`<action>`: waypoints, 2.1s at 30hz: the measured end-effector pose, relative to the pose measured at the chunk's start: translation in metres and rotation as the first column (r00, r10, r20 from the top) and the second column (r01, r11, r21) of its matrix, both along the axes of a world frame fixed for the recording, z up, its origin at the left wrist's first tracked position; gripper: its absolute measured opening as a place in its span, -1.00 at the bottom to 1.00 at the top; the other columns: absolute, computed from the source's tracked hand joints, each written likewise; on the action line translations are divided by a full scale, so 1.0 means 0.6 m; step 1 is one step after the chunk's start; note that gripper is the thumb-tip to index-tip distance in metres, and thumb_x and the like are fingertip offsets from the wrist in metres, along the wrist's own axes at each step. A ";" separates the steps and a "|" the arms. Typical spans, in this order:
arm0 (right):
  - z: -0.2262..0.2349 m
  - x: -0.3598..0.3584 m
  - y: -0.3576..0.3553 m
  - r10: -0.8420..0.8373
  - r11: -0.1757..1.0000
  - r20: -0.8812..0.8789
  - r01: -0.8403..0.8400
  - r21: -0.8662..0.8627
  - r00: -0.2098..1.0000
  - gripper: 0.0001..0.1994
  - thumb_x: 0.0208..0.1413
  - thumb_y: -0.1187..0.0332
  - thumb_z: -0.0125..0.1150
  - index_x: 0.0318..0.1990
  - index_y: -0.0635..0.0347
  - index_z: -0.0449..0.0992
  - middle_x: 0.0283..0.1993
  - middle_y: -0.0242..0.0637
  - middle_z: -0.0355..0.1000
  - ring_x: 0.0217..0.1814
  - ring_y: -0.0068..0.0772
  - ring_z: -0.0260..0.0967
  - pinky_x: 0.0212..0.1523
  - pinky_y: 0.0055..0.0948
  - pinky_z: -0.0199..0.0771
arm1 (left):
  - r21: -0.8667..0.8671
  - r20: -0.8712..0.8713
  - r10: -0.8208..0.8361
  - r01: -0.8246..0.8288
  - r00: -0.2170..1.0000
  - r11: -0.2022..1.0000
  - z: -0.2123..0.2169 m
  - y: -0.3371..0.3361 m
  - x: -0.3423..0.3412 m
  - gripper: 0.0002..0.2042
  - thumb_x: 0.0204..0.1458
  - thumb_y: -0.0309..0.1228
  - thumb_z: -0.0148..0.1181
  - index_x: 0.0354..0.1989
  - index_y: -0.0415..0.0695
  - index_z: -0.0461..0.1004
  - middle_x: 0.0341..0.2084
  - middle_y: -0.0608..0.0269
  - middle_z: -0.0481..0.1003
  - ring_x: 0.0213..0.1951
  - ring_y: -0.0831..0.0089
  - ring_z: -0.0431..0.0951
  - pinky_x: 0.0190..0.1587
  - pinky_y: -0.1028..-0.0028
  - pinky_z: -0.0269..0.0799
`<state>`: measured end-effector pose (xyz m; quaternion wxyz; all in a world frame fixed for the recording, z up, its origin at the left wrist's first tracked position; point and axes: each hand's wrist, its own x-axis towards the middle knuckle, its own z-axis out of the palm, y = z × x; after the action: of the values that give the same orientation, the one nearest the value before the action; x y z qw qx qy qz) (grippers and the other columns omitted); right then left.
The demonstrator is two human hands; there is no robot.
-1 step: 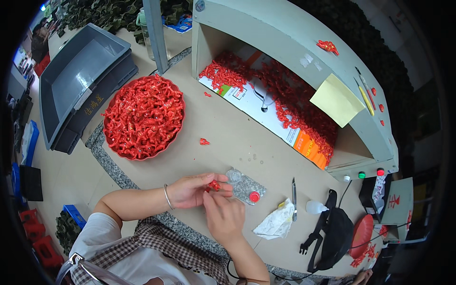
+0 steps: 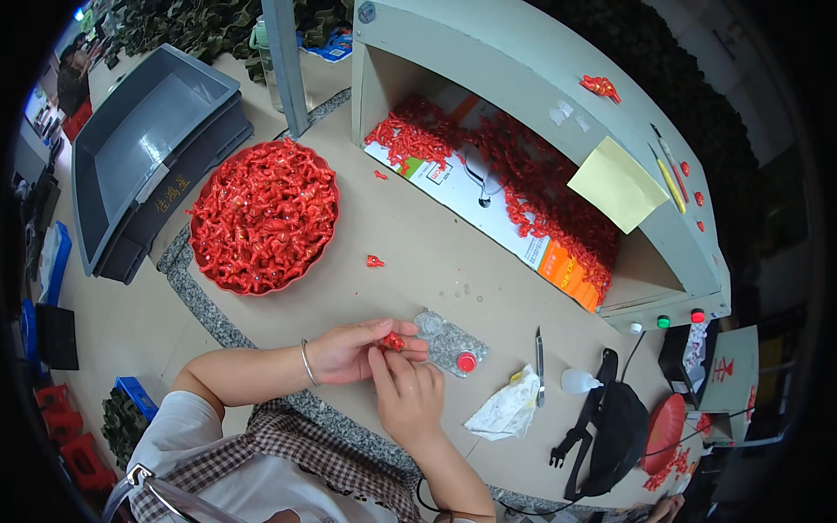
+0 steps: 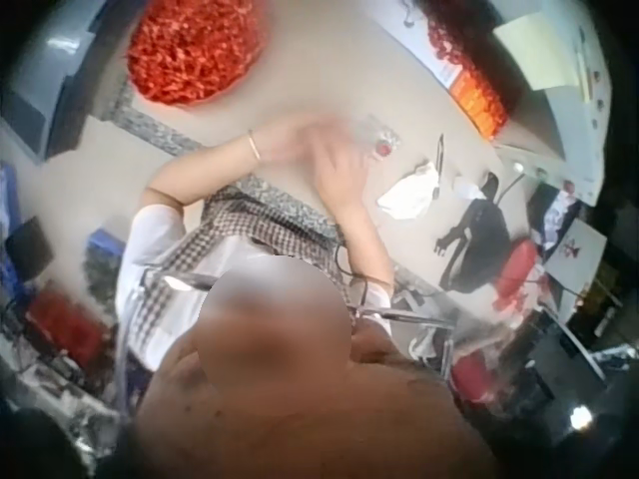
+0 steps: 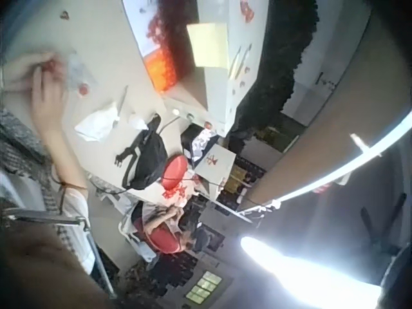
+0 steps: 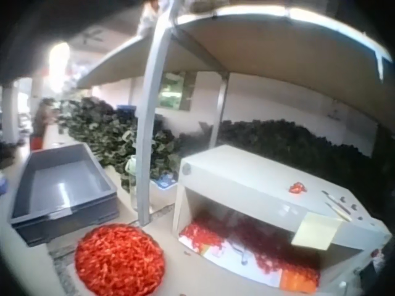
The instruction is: The person assembles small plastic toy figures by attaching components together by hand.
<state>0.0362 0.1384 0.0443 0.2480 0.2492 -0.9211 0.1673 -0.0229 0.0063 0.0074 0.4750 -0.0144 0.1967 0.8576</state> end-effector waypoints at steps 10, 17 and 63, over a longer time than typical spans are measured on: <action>-0.014 0.010 0.007 0.049 0.966 0.136 -0.012 -0.258 0.989 -0.72 -0.16 0.57 0.15 -0.20 0.22 0.44 -0.25 -0.22 0.32 -0.34 -0.31 0.30 -0.32 -0.40 0.36 | -0.304 -0.525 0.105 -0.301 0.845 0.904 0.003 -0.006 0.013 -0.67 0.17 -0.20 -0.20 -0.09 -0.19 0.32 0.01 0.16 0.29 -0.07 0.50 0.34 -0.04 0.49 0.29; 0.023 0.029 0.079 0.038 0.635 0.374 0.267 -0.725 0.927 -0.84 -0.03 0.64 0.07 -0.25 0.37 0.45 -0.28 -0.15 0.36 -0.33 -0.41 0.42 -0.34 -0.53 0.49 | -0.541 -0.362 -0.087 -0.133 0.928 0.830 0.020 -0.050 -0.025 -0.71 0.15 -0.27 -0.12 -0.07 -0.19 0.31 -0.10 0.14 0.37 -0.28 0.61 0.38 -0.31 0.57 0.33; -0.028 0.010 0.182 -0.171 0.981 0.131 0.181 -0.066 0.977 -0.75 -0.38 0.59 0.32 -0.40 0.23 0.52 -0.46 -0.33 0.37 -0.46 -0.36 0.30 -0.49 -0.46 0.31 | -0.253 -0.782 -0.556 0.672 0.281 0.696 0.015 -0.004 0.080 -0.73 0.12 -0.41 -0.09 -0.04 -0.24 0.31 -0.02 0.14 0.35 0.00 0.41 0.36 0.00 0.51 0.27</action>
<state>0.0423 0.2476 0.0277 0.2132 0.1460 -0.9461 0.1954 0.0249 0.0038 0.0164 0.6194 0.4887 0.3269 0.5203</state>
